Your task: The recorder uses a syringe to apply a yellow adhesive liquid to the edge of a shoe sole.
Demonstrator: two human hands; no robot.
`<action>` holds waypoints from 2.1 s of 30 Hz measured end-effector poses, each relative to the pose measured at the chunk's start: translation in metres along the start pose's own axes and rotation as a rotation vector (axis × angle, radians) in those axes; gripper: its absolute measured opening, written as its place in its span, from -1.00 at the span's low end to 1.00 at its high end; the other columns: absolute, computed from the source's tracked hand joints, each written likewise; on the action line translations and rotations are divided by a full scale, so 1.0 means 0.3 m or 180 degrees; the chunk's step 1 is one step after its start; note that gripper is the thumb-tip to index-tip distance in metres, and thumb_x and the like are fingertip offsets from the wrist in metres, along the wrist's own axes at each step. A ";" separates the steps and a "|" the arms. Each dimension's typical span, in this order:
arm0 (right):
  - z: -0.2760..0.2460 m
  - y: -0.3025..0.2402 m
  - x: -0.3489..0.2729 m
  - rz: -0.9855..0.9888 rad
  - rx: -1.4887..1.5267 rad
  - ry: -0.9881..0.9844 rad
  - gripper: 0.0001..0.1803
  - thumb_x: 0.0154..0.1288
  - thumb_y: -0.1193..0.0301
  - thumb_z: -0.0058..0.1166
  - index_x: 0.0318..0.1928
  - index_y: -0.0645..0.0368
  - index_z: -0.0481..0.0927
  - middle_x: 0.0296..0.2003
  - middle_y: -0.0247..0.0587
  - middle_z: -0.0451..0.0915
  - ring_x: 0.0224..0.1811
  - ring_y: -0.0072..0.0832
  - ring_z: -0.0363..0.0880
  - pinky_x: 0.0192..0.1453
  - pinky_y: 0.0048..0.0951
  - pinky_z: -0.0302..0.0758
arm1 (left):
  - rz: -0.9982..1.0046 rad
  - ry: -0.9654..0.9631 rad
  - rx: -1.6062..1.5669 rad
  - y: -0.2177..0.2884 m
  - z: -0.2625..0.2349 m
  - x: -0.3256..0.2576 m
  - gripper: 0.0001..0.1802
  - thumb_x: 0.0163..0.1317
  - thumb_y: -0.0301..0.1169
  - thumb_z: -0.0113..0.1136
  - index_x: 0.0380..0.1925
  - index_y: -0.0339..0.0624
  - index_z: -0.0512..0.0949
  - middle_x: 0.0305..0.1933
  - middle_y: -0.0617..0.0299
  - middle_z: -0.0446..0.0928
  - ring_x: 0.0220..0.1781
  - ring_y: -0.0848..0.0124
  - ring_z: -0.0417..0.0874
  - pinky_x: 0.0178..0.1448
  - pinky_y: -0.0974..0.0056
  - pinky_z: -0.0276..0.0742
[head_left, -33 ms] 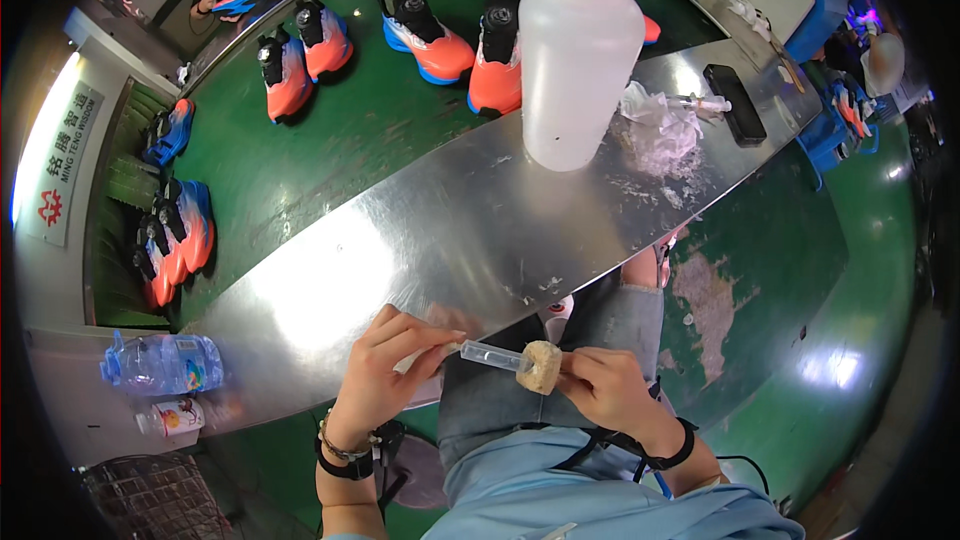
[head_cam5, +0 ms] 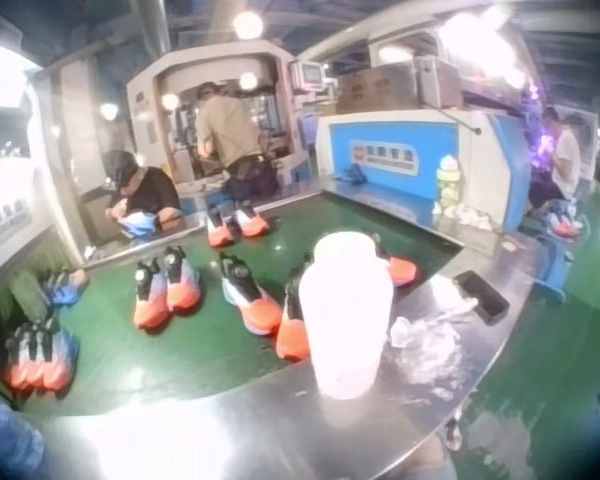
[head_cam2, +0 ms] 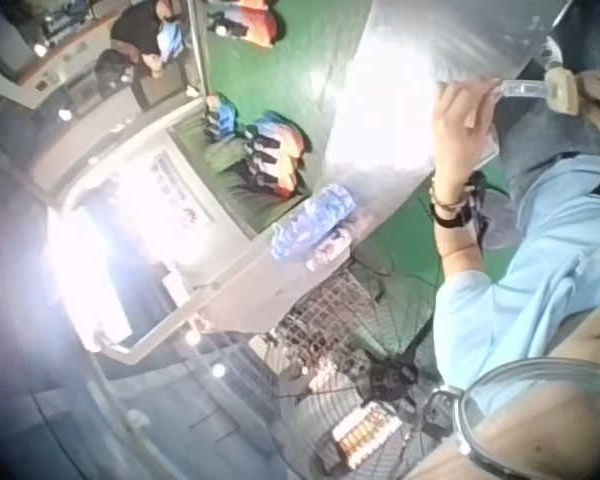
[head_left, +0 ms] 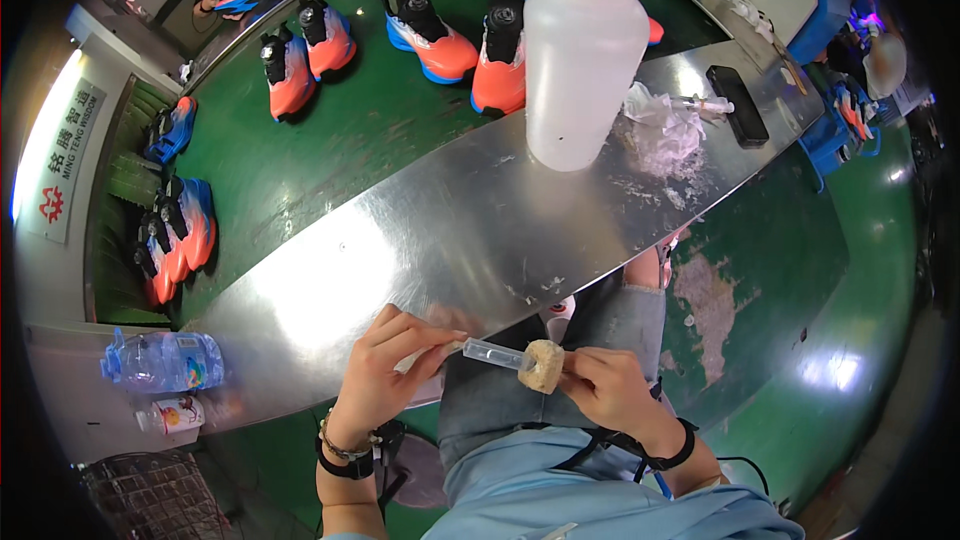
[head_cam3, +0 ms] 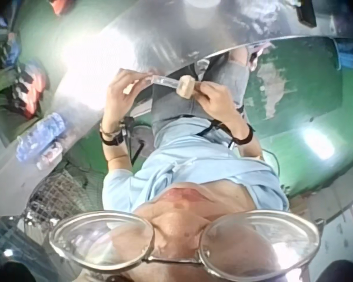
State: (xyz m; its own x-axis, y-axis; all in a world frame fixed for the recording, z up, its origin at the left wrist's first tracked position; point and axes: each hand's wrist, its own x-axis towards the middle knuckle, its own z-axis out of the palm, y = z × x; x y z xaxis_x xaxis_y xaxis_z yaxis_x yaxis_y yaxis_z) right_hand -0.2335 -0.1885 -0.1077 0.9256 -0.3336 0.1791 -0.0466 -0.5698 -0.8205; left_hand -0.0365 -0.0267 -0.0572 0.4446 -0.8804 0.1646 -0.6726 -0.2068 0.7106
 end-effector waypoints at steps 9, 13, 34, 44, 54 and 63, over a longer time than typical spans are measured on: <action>0.001 0.012 -0.011 -0.0114 -0.0084 0.0027 -0.82 0.02 0.43 0.18 -0.34 0.22 0.56 -0.61 -0.25 0.44 -0.58 -0.33 0.46 -0.54 -0.37 0.36 | 0.0055 -0.0050 0.0117 0.011 -0.009 -0.011 -0.77 -0.08 -0.62 0.24 -0.37 -0.11 0.63 -0.51 0.34 0.48 -0.44 0.42 0.38 -0.36 0.38 0.30; -0.008 0.017 -0.018 -0.0240 -0.0303 -0.0058 -0.81 0.00 0.42 0.19 -0.33 0.21 0.57 -0.63 -0.30 0.38 -0.59 -0.38 0.43 -0.56 -0.40 0.34 | 0.0371 -0.0340 0.0436 0.013 -0.033 -0.005 -0.76 -0.12 -0.50 0.27 -0.34 -0.05 0.62 -0.47 0.42 0.46 -0.40 0.44 0.37 -0.28 0.38 0.29; 0.012 0.037 -0.041 -0.0182 -0.0304 -0.0456 -0.76 0.00 0.37 0.17 -0.25 0.13 0.59 -0.64 -0.31 0.35 -0.62 -0.41 0.39 -0.59 -0.44 0.31 | 0.0895 -0.0486 0.0855 -0.016 0.011 -0.103 -0.89 -0.10 -0.49 0.28 -0.49 -0.09 0.60 -0.57 0.44 0.41 -0.45 0.49 0.43 -0.11 0.30 0.30; 0.037 -0.005 -0.010 0.0476 0.0690 -0.0594 -0.81 0.01 0.46 0.17 -0.31 0.24 0.57 -0.59 -0.14 0.47 -0.61 -0.28 0.46 -0.56 -0.38 0.35 | 0.0197 -0.0112 -0.0453 -0.067 -0.010 -0.110 -0.87 -0.04 -0.53 0.27 -0.41 -0.18 0.60 -0.49 0.35 0.49 -0.48 0.50 0.42 -0.19 0.38 0.35; 0.071 -0.021 -0.023 -0.0615 -0.1119 0.0473 -0.77 -0.16 0.48 0.24 -0.37 0.17 0.58 -0.67 -0.35 0.30 -0.66 -0.46 0.36 -0.64 -0.47 0.30 | -0.1112 0.0881 -0.2680 -0.018 0.126 -0.084 -0.85 0.25 -0.49 0.03 -0.36 -0.37 0.54 -0.25 0.15 0.53 -0.30 0.48 0.53 -0.28 0.45 0.44; 0.077 -0.092 -0.019 0.1146 0.2067 -0.0918 -0.77 0.24 0.42 0.03 -0.15 0.30 0.55 -0.58 -0.34 0.45 -0.58 -0.67 0.31 -0.58 -0.61 0.22 | 0.0104 0.1467 -0.2453 0.024 0.121 -0.038 -0.75 0.30 -0.41 -0.06 -0.51 -0.32 0.47 -0.51 0.12 0.56 -0.19 0.22 0.62 0.40 -0.08 -0.15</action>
State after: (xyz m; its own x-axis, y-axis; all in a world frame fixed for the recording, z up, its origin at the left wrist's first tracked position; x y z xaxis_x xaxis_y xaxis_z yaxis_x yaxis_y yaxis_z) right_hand -0.2288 -0.1535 -0.0985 0.9602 -0.1558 -0.2320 -0.2152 0.1172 -0.9695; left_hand -0.0680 -0.0339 -0.0787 0.7371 -0.5879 0.3332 -0.1793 0.3053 0.9352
